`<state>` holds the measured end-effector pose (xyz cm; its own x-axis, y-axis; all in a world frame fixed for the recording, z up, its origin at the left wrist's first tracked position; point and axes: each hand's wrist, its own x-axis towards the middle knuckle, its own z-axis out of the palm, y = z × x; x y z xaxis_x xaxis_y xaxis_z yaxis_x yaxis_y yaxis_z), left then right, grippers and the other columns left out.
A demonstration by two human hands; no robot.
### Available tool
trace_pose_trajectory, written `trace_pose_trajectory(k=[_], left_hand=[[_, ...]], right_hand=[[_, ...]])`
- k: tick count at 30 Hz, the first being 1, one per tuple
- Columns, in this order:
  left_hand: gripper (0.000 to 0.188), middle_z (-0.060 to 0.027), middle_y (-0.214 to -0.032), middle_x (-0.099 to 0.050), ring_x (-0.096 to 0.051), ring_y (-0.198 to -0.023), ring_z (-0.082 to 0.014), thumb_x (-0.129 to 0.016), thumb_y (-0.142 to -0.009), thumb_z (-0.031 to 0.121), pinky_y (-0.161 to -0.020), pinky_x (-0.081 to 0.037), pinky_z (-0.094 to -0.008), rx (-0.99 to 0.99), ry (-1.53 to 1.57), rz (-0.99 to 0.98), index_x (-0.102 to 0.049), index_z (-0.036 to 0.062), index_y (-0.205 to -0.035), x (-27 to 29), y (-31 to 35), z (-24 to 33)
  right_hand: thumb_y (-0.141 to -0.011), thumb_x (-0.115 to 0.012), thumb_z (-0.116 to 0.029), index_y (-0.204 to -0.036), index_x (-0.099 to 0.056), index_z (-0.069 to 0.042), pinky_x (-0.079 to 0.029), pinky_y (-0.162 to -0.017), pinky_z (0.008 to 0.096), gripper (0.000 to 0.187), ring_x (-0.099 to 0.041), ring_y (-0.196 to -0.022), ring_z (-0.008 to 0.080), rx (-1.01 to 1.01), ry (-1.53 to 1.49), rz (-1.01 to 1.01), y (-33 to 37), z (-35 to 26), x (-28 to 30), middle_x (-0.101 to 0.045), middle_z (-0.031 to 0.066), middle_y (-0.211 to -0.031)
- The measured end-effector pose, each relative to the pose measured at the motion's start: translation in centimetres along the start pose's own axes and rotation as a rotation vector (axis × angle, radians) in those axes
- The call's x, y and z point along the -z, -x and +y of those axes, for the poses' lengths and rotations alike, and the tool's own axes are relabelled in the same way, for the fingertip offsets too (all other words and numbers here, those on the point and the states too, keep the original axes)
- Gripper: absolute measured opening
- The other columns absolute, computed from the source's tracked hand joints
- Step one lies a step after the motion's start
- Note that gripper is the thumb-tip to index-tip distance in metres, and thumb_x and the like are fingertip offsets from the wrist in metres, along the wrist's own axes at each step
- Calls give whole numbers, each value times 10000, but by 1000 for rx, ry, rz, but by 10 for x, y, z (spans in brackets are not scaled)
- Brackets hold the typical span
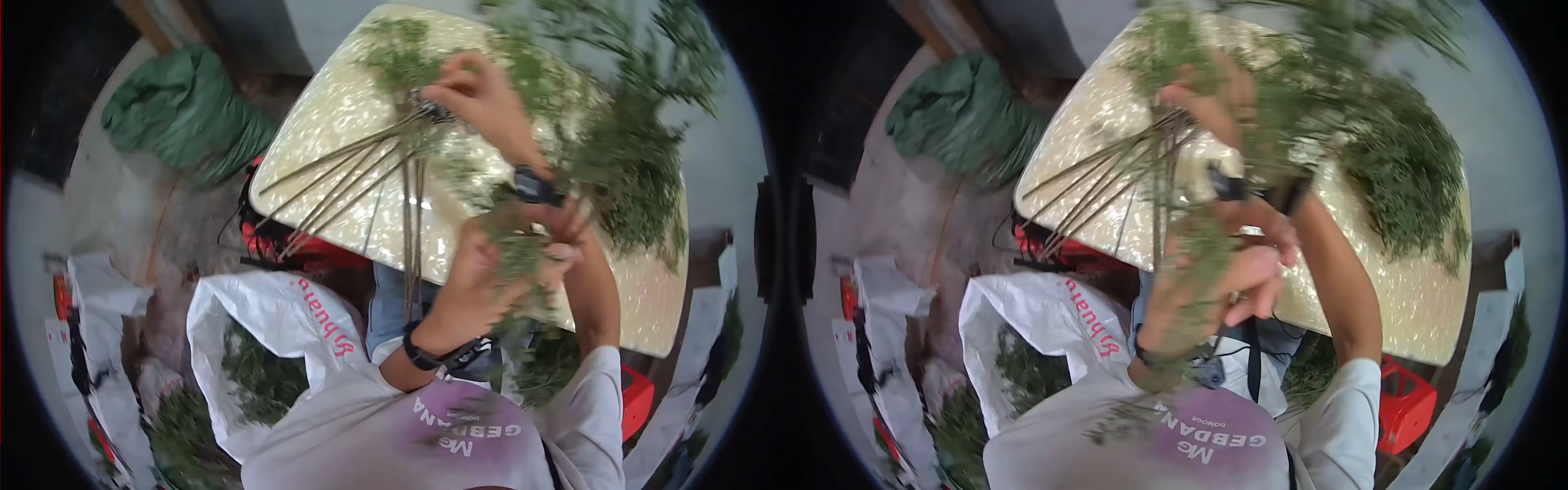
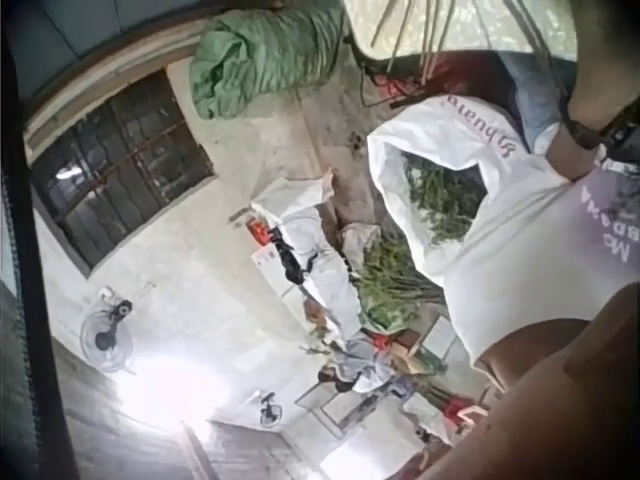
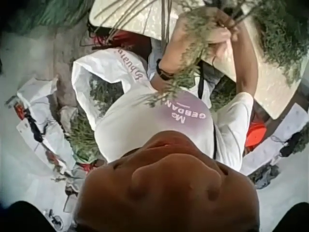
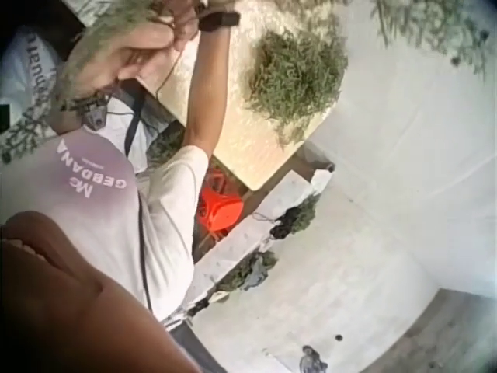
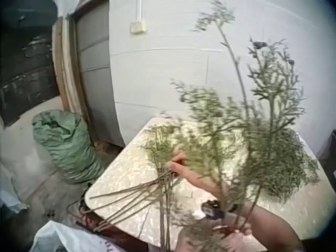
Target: The person assembles a decorative branch by picking up a stem and attaching small sprigs of greenery to it. They secure each sprig by wrapping black tape around the connection points, repeating this process until the branch is complete.
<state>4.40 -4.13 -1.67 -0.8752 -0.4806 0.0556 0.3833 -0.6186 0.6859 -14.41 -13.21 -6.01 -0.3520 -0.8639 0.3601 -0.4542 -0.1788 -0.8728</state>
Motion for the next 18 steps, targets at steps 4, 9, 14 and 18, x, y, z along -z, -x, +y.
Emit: trace_pose_trajectory(k=[4,9,14,18], left_hand=[[188,-11,-727,-493,-348,-417,-85,-552,-862,116,-370,-263,-212,-85,112,123,-564,24,-1026,25,16,7],[269,-48,-833,-433,-332,-450,-70,-404,-1034,190,-365,-271,-198,-253,258,-100,-494,10,-1213,19,-8,-9],[275,-43,-834,-413,-327,-459,-74,-384,-1047,179,-357,-278,-204,-235,197,-94,-473,-19,-1217,4,-12,-13],[298,-49,-827,-421,-322,-453,-79,-352,-1054,172,-342,-306,-217,-196,214,-47,-455,-46,-1228,13,-23,-15]], right_hand=[[-732,-646,-163,-1031,-691,-96,-527,-797,411,310,-654,-919,331,401,323,-308,-24,30,-35,-682,157,-1003],[-638,-663,-163,-701,-694,-126,-515,-672,431,80,-644,-804,292,560,870,-95,-16,28,-71,-664,81,-756],[-708,-665,-228,-793,-707,-128,-499,-695,429,138,-632,-829,286,474,866,-47,5,12,-36,-664,77,-786],[-804,-706,-328,-1027,-673,-66,-506,-730,434,346,-651,-836,327,81,399,-471,95,-18,90,-687,139,-878]])
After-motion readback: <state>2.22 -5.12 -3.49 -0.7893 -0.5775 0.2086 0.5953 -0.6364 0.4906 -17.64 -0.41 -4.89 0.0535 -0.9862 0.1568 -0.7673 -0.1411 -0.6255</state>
